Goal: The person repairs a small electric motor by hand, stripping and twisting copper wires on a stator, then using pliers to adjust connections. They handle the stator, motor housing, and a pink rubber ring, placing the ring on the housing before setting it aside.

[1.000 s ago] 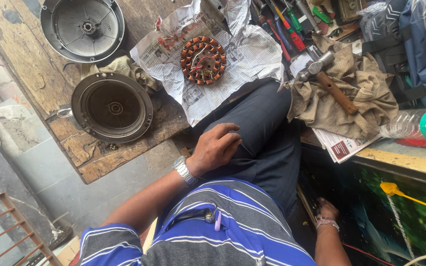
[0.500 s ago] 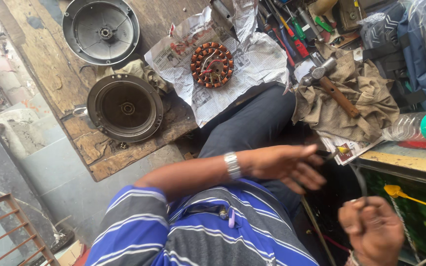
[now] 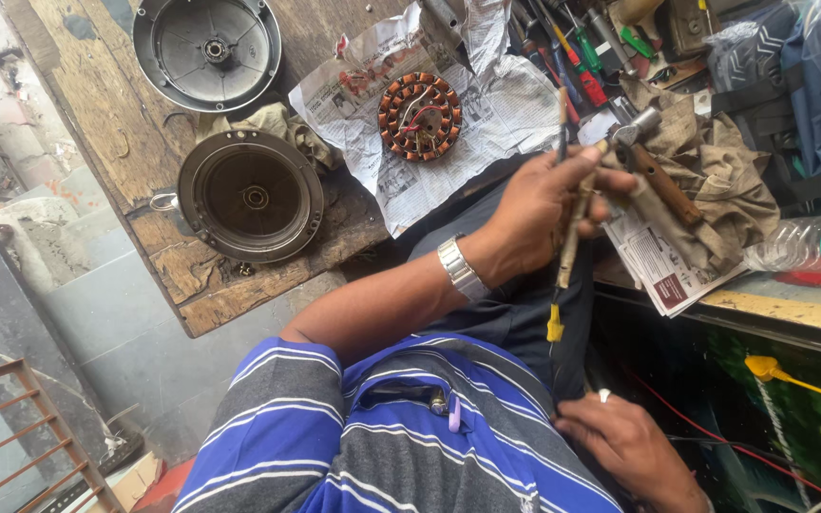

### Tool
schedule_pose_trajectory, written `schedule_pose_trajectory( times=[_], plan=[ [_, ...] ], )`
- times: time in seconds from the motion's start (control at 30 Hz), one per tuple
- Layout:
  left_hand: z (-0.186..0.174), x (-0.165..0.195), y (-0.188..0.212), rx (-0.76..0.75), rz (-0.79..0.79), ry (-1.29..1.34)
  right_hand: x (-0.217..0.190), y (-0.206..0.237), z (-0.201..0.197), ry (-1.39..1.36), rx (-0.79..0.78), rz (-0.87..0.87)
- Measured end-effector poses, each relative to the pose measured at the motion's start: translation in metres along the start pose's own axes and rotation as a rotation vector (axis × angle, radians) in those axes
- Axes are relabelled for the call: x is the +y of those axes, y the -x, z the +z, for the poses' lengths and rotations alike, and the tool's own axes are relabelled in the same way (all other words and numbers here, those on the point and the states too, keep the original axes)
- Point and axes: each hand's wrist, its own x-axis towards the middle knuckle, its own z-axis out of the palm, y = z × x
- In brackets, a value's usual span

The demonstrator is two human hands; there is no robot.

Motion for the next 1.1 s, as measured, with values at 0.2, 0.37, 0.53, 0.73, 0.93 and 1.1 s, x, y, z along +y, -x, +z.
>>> schedule_pose_trajectory(
  times=[0.2, 0.37, 0.53, 0.73, 0.93, 1.1],
  plan=[
    [-0.015, -0.02, 0.038, -0.057, 0.02, -0.159, 0.009, -0.041, -0.001, 0.014, 0.207, 0.155],
    [-0.029, -0.045, 0.083, -0.044, -0.051, -0.396, 0.004, -0.133, -0.018, -1.868, 0.237, -0.224],
    [-0.061, -0.006, 0.1, 0.106, 0.121, -0.344, -0.025, -0.145, -0.036, -1.927, 0.117, -0.616],
    [-0.062, 0.035, 0.082, 0.172, 0.204, 0.101, -0.061, -0.141, -0.024, -0.403, 0.532, -0.335],
    [-0.012, 0.016, 0.023, 0.217, 0.186, 0.147, -0.059, -0.161, -0.017, -0.338, 0.566, -0.123],
    [0.001, -0.003, 0.023, 0.096, 0.286, -0.092, -0.045, -0.167, -0.044, 0.193, 0.659, -0.123]
  ],
)
